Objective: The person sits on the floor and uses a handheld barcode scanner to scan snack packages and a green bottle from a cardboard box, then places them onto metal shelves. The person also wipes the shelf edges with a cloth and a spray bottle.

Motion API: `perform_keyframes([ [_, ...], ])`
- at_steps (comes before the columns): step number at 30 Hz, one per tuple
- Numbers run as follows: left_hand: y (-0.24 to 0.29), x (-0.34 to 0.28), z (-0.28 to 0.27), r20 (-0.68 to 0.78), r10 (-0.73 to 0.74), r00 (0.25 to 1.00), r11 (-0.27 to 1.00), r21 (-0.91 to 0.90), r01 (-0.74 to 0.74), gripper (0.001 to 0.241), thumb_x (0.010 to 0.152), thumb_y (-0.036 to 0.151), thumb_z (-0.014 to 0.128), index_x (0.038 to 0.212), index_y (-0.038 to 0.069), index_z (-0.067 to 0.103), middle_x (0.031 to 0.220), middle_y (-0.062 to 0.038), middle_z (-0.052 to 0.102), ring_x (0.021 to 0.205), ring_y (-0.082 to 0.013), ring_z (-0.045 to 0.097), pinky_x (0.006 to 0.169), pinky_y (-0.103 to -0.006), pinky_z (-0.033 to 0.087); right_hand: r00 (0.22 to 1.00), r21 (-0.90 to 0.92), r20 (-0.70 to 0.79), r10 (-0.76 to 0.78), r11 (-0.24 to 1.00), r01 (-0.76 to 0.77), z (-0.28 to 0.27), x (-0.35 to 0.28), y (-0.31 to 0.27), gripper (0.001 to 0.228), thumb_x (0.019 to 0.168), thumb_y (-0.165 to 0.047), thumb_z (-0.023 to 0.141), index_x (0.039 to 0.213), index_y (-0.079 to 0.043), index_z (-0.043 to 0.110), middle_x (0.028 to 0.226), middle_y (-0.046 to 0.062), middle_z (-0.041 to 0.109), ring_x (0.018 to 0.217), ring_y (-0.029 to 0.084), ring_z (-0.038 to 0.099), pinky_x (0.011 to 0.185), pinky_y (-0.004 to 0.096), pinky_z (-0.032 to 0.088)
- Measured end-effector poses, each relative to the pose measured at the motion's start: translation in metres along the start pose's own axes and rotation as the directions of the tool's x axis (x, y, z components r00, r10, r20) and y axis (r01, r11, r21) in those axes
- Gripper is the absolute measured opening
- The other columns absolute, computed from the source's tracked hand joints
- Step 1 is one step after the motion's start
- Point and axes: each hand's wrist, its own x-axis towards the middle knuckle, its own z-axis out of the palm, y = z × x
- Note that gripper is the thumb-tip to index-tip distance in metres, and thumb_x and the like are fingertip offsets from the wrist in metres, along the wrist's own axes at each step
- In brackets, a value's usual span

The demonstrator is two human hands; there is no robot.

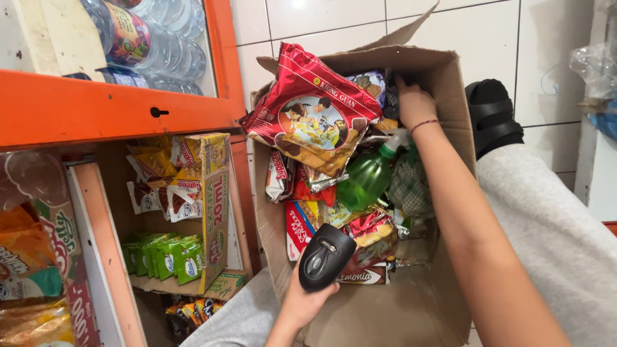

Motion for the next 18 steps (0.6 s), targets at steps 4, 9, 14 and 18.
perform_keyframes([
  [4, 0.004, -0.001, 0.003, -0.002, -0.008, 1.000, 1.000, 0.014, 0.008, 0.076, 0.068, -0.001, 0.084, 0.137, 0.002, 0.053, 0.120, -0.007, 0.070, 0.111, -0.0142, 0.065, 0.099, -0.0298, 0.051, 0.995, -0.209, -0.060, -0.077, 0.976, 0.063, 0.017, 0.011, 0.005, 0.020, 0.094, -0.006, 0.059, 0.107, -0.003, 0.074, 0.110, 0.024, 0.071, 0.098, 0.039, 0.073, 0.078, 0.047, 0.060],
  [9, 0.020, -0.001, 0.009, 0.012, -0.010, 1.000, 0.999, 0.036, 0.010, 0.074, 0.069, 0.003, 0.083, 0.136, 0.003, 0.052, 0.119, -0.006, 0.071, 0.111, -0.0138, 0.066, 0.101, -0.0292, 0.050, 0.978, -0.342, -0.112, -0.175, 0.931, 0.127, 0.023, 0.019, 0.011, 0.018, 0.093, -0.006, 0.061, 0.090, -0.007, 0.079, 0.095, 0.018, 0.076, 0.089, 0.034, 0.076, 0.071, 0.043, 0.062],
  [14, 0.041, 0.000, 0.015, 0.024, 0.033, 0.999, 0.997, 0.072, -0.034, 0.063, 0.070, 0.004, 0.083, 0.128, 0.002, 0.057, 0.114, -0.008, 0.072, 0.107, -0.0156, 0.068, 0.098, -0.0300, 0.052, 0.939, -0.436, -0.081, -0.335, 0.859, 0.269, 0.007, 0.008, 0.016, 0.017, 0.088, -0.007, 0.063, 0.087, -0.011, 0.079, 0.089, 0.014, 0.076, 0.083, 0.030, 0.076, 0.067, 0.041, 0.061],
  [18, 0.054, -0.004, 0.019, 0.026, 0.070, 0.997, 0.990, 0.121, -0.072, 0.060, 0.069, 0.004, 0.083, 0.124, 0.002, 0.060, 0.112, -0.008, 0.072, 0.106, -0.0162, 0.069, 0.097, -0.0299, 0.052, 0.904, -0.508, -0.002, -0.428, 0.779, 0.368, -0.013, -0.005, 0.011, 0.018, 0.091, -0.011, 0.063, 0.085, -0.014, 0.079, 0.086, 0.010, 0.076, 0.080, 0.026, 0.076, 0.064, 0.039, 0.060],
])
